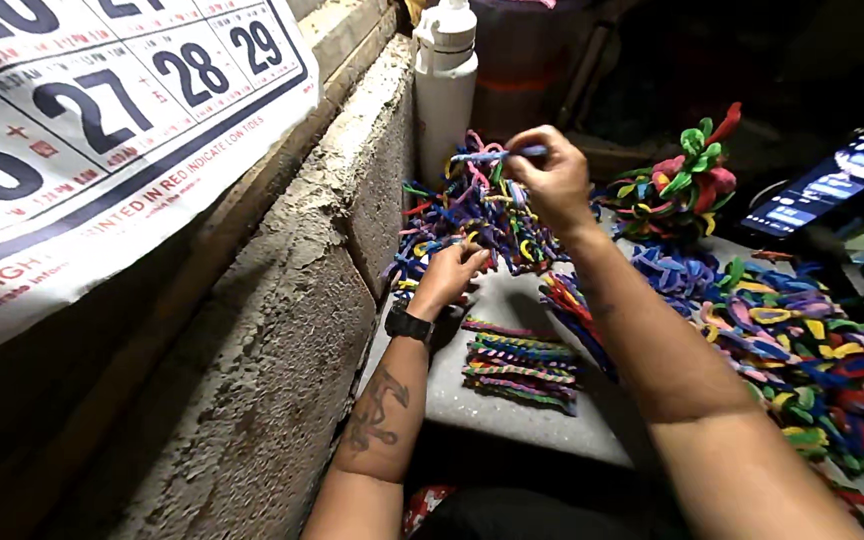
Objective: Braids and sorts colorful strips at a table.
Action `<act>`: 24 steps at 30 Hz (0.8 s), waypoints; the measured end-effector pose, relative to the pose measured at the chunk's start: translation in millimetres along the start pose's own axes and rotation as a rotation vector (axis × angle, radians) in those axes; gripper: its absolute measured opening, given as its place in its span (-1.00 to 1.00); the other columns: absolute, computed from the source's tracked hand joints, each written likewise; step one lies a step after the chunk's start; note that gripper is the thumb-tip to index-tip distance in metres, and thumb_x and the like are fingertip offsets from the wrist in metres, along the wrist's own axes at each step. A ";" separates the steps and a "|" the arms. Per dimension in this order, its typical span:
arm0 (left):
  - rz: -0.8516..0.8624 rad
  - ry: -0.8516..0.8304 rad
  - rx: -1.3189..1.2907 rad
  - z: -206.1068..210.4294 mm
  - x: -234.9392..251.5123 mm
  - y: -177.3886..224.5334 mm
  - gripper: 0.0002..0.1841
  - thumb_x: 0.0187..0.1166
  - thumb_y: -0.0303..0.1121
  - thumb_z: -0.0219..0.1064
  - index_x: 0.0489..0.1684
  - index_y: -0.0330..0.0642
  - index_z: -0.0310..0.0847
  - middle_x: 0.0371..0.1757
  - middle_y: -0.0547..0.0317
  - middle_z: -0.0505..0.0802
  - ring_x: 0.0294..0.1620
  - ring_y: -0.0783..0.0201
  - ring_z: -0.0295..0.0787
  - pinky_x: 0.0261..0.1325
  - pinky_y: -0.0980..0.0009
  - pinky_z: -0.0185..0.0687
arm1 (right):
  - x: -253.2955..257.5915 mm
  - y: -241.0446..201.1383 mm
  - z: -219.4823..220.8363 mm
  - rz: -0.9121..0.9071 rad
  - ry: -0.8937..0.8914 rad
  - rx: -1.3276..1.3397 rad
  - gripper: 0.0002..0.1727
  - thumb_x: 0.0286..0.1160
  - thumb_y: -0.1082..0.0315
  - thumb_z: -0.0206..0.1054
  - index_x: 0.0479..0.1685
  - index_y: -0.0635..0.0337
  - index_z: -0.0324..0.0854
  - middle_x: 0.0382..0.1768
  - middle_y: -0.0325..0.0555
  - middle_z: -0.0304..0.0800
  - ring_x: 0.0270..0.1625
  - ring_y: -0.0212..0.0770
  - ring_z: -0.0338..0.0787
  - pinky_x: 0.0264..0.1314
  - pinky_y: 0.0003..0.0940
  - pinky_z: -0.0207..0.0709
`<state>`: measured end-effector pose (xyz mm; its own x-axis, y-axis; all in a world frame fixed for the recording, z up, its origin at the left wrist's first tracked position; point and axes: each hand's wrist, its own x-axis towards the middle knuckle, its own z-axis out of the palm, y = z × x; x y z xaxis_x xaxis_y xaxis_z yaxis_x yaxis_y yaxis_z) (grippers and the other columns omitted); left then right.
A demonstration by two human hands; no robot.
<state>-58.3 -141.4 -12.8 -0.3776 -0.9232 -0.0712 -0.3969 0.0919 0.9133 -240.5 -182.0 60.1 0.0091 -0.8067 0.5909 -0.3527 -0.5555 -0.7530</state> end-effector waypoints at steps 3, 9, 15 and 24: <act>0.060 0.028 -0.358 -1.0 -8.3 11.6 -0.60 0.82 -0.24 0.14 0.54 -0.18 0.46 0.04 0.02 0.85 -0.14 0.29 0.82 -0.06 0.32 0.74 | -44.0 -3.8 -31.9 0.295 0.076 0.354 -0.79 0.57 0.54 0.26 0.12 0.21 0.54 -0.18 -0.25 0.84 -0.20 -0.36 0.87 0.01 -0.36 0.81; 0.163 0.013 -0.575 2.1 -15.4 14.2 -0.62 0.74 -0.46 0.20 0.51 -0.15 0.47 -0.10 0.25 0.86 -0.25 0.49 0.79 -0.16 0.56 0.72 | -125.0 0.5 -57.6 0.502 0.083 0.468 -0.80 0.65 0.55 0.18 0.06 0.06 0.57 -0.22 -0.27 0.90 -0.19 -0.36 0.90 0.06 -0.41 0.80; 0.238 0.033 -0.546 12.8 -13.2 6.9 -0.86 0.64 -0.58 0.27 -0.08 -0.20 0.74 -0.34 0.36 0.88 -0.37 0.55 0.78 -0.22 0.61 0.73 | -146.0 -0.3 -65.7 0.388 0.052 0.434 -0.74 0.57 0.59 0.23 0.11 0.08 0.57 -0.13 -0.25 0.91 -0.12 -0.31 0.93 0.12 -0.35 0.82; 0.261 0.026 -0.499 10.2 -14.0 4.1 -0.87 0.57 -0.61 0.32 -0.12 -0.22 0.76 -0.29 0.32 0.91 -0.35 0.54 0.81 -0.18 0.60 0.75 | -149.0 -0.2 -79.8 0.063 0.048 -0.066 -0.82 0.60 0.43 0.36 0.02 0.36 0.64 -0.15 -0.18 0.83 -0.18 -0.51 0.84 0.00 -0.55 0.78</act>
<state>-63.2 -124.3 -12.2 -0.3871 -0.9029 0.1869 0.1534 0.1368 0.9786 -316.4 -45.6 -4.7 -0.0589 -0.8280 0.5577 -0.4119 -0.4887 -0.7691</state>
